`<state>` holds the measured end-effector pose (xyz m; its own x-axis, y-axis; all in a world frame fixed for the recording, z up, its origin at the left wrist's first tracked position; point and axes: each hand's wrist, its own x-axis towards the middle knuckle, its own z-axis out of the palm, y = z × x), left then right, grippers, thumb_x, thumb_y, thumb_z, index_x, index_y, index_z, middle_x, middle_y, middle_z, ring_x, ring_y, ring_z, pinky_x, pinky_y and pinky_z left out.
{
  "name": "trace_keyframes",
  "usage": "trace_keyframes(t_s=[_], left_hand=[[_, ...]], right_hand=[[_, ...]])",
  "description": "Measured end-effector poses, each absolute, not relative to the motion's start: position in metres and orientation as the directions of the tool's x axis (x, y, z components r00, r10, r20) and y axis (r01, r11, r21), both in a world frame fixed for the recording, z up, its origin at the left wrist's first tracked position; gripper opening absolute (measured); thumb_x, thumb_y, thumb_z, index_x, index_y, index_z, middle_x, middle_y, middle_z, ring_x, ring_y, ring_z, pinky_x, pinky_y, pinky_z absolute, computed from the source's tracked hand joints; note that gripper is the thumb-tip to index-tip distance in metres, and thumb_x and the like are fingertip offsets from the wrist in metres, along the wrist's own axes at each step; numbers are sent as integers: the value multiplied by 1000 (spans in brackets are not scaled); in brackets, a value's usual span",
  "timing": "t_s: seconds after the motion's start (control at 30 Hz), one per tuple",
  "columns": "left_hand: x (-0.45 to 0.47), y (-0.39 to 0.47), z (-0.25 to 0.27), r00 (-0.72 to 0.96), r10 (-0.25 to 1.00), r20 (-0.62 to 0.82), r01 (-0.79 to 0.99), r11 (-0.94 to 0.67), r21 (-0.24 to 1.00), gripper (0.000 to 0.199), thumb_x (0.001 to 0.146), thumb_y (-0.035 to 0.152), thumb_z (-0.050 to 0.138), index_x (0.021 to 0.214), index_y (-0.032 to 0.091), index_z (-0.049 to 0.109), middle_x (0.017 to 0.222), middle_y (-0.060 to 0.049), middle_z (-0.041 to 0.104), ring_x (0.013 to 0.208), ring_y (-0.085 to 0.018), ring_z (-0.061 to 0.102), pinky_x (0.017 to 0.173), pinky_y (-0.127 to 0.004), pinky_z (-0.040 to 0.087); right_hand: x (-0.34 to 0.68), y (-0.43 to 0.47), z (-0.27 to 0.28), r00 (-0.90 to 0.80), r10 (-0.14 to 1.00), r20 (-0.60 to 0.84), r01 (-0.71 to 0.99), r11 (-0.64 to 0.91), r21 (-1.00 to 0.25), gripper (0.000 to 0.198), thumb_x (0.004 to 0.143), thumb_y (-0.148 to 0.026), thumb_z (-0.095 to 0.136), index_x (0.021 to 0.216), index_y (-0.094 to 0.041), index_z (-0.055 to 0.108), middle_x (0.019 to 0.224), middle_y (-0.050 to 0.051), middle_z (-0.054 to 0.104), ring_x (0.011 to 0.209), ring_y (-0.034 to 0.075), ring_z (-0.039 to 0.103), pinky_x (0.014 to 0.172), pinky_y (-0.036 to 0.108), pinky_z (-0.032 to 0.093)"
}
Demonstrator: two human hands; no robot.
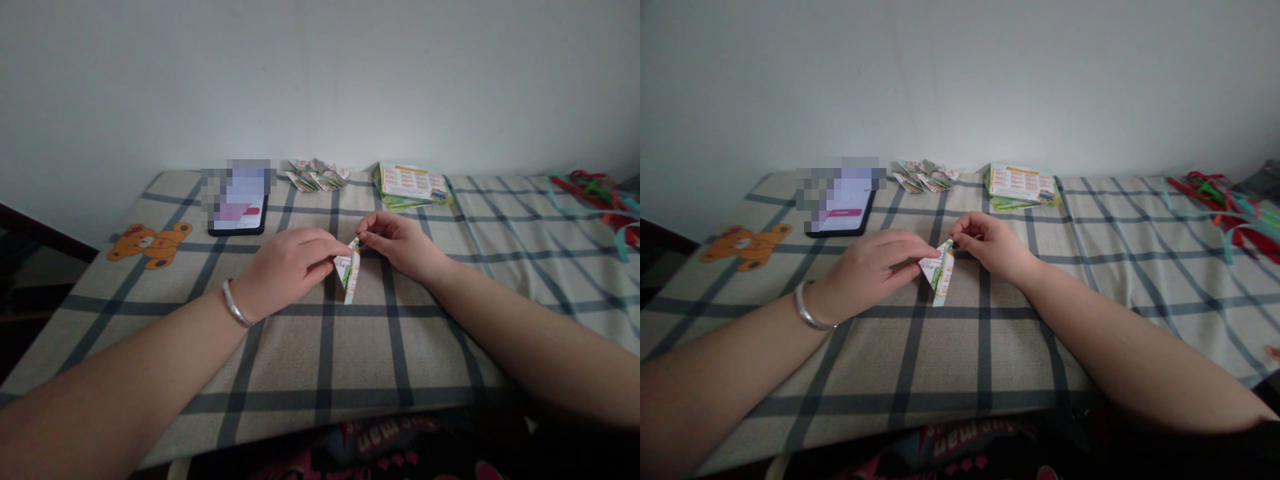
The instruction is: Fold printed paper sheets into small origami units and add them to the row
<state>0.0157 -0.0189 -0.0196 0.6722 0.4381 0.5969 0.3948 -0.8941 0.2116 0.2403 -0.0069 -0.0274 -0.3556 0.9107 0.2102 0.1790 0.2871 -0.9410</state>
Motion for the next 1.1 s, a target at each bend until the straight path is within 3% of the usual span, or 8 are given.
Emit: trace_keyframes(t_s=[0.33,0.53,0.67,0.83,0.9,1.0,1.1], left_hand=[[13,-23,-12,600,380,704,471,-879,73,13,88,13,58,92,19,69,95,-5,67,87,-17,64,75,-30,52],[14,-26,-10,570,462,679,507,-848,152,13,83,9,55,92,15,63,100,-6,70,95,-18,66,85,-32,53],[14,-28,-9,572,504,647,550,-821,153,12,85,15,53,92,16,62,92,-3,71,87,-18,67,79,-31,54],[15,-28,-10,559,552,619,611,-778,143,11,87,20,51,87,17,62,85,-1,70,79,-16,66,73,-29,51],[15,-28,-11,545,564,620,630,-764,142,10,87,20,52,86,18,62,82,0,70,75,-15,65,68,-27,49],[15,-28,-13,545,575,610,638,-757,143,10,88,22,52,86,18,62,78,1,69,69,-14,65,63,-26,47],[15,-28,-14,545,562,623,628,-766,142,9,90,24,53,90,18,61,78,1,69,67,-14,65,61,-25,47]], right_hand=[[240,-8,-27,-362,919,156,147,221,-964,13,80,-27,67,87,-20,59,81,-2,64,76,12,62,74,27,49],[239,-11,-25,-357,917,179,171,252,-952,13,85,-32,64,85,-20,60,80,-1,65,77,12,62,74,26,47],[240,-14,-20,-384,900,204,192,294,-936,19,87,-37,61,81,-19,61,80,0,66,76,13,60,73,26,47],[244,-19,-15,-423,860,286,259,417,-871,39,96,-49,43,84,-20,66,84,2,69,81,16,61,77,30,47],[243,-21,-15,-439,843,311,291,461,-838,33,92,-50,51,88,-20,66,86,3,69,81,16,61,75,30,47],[241,-23,-15,-451,820,353,405,540,-737,18,83,-37,66,90,-20,66,84,2,69,75,15,60,67,27,46],[238,-24,-16,-421,815,398,481,573,-664,11,83,-29,66,86,-19,66,79,2,68,69,14,59,63,27,45]])
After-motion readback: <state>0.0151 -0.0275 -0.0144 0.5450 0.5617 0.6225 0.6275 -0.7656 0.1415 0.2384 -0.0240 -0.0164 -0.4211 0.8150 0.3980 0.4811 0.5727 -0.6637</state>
